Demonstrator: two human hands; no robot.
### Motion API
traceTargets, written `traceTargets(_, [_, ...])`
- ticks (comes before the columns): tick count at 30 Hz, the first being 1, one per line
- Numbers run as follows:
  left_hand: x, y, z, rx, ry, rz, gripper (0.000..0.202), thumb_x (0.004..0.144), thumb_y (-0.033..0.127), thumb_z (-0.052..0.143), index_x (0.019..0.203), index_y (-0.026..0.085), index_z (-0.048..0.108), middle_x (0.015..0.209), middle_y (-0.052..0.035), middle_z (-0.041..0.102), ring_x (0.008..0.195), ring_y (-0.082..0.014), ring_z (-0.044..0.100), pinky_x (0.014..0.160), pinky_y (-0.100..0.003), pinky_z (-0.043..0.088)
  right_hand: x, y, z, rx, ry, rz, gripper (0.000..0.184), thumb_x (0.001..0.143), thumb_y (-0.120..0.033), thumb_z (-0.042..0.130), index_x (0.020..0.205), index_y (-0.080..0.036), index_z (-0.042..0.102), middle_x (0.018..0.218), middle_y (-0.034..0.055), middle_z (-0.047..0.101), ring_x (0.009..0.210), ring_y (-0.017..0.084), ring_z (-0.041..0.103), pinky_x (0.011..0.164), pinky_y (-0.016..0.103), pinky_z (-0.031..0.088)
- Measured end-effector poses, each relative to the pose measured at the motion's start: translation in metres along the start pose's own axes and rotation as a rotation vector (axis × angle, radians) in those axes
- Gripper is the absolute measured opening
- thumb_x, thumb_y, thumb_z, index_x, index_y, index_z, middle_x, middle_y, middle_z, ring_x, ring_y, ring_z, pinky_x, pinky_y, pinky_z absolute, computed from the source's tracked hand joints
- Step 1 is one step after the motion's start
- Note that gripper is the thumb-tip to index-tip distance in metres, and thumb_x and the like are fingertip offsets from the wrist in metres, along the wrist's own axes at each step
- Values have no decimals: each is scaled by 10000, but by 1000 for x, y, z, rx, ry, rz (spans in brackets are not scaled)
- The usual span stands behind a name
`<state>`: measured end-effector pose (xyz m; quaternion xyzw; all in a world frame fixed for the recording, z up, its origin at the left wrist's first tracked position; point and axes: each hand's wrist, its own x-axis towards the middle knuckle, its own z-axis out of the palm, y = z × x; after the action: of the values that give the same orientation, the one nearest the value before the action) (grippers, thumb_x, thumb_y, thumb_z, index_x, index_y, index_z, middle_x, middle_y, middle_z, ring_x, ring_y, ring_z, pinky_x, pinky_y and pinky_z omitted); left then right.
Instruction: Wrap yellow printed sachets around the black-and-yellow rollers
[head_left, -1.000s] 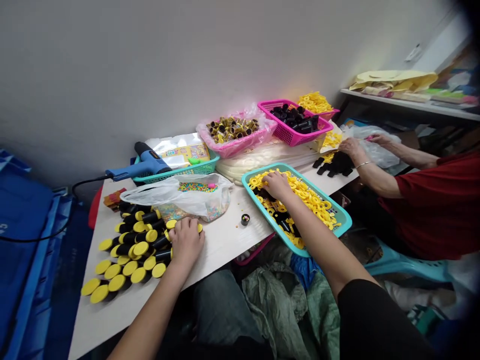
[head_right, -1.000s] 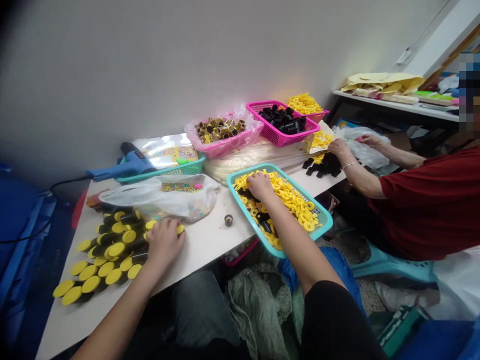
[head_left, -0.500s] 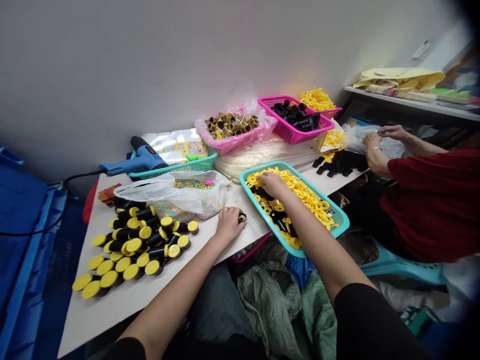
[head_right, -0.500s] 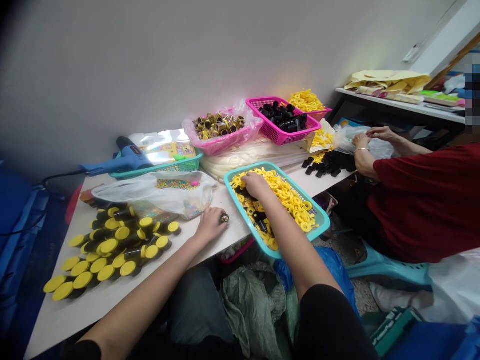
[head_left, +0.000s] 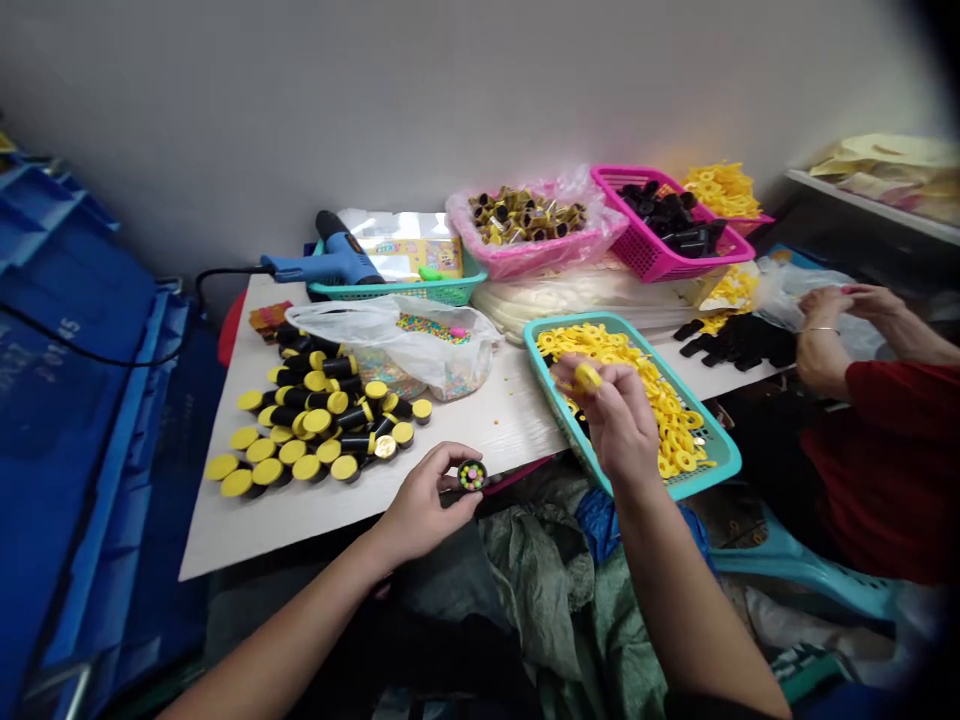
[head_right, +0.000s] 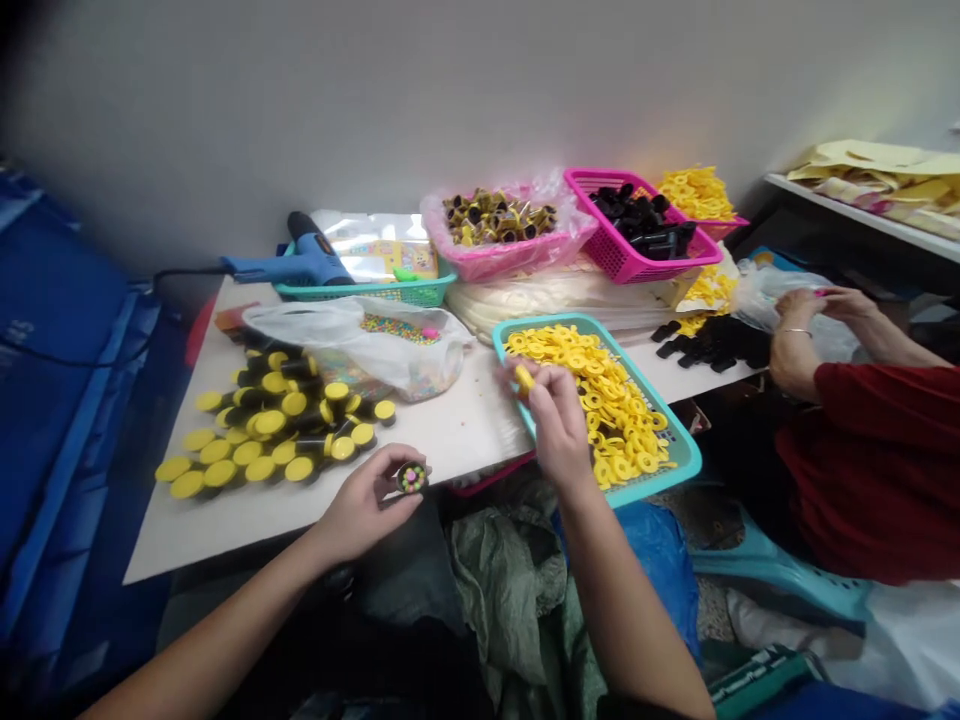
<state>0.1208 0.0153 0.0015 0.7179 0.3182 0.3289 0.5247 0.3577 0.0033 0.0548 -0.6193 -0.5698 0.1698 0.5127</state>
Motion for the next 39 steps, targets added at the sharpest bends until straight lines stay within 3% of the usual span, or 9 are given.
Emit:
traceTargets(3, [-19,7,-14,19,22,57,360,779,133,553,1127,226,543,1109,-83,564,1035,-213,559,823,-326,519,-47,-21,35,519,-49,260,230,899,-475,433,861,-251,394,716,-1,639,506,128,539,476,235,394])
traceTargets(5, [-29,10,-19,36,32,101,386,794,126,533,1167,230,531,1140,-89,567,1081,-231,544,888,-359,487,-70,-28,60,622,-110,392,264,850,-473,539,812,-236,431,484,-70,514,350,82,375,372,188,250])
traceTargets(7, [-36,10,-22,18,35,130,392,815,137,515,1196,233,512,1160,-85,576,1095,-237,543,941,-383,451,-85,-33,80,681,-150,462,273,816,-455,600,777,-214,475,409,-101,392,332,57,284,367,180,177])
traceTargets(13, [-46,5,-29,-40,11,146,416,860,173,473,1268,240,425,1219,-90,542,1122,-247,521,955,-394,429,-101,-48,108,788,-202,590,222,818,-401,612,893,-204,543,492,-88,423,389,53,310,403,177,233])
traceTargets(21, [-51,13,-32,15,7,240,385,875,206,401,1259,210,377,1142,-105,495,1053,-246,504,915,-408,431,-104,-61,120,668,-86,495,243,788,-351,659,927,-226,504,514,-93,465,417,60,386,431,168,310])
traceTargets(28, [-52,-2,-24,54,141,245,394,894,237,338,1283,199,297,1093,-106,484,979,-224,511,838,-398,447,-114,-50,131,648,-77,440,274,811,-402,624,973,-247,467,590,-78,494,471,82,433,471,192,355])
traceTargets(31, [-50,-4,-22,146,211,354,445,841,211,374,1275,188,278,1058,-100,488,927,-219,515,803,-401,441,-115,-44,130,688,-147,436,328,808,-500,588,996,-241,514,715,-26,539,639,124,519,611,243,431])
traceTargets(35, [-43,3,-21,359,299,525,480,748,184,434,1217,183,336,1019,-92,548,962,-254,512,835,-444,376,-111,-44,125,896,-393,503,534,727,-682,536,941,-195,589,868,65,572,829,219,542,735,331,448])
traceTargets(39, [-36,8,-19,312,236,605,368,703,173,428,1069,196,399,852,-52,573,872,-244,537,772,-409,367,-109,-50,125,1052,-455,600,437,661,-549,679,908,-199,595,902,67,579,874,245,538,796,379,439])
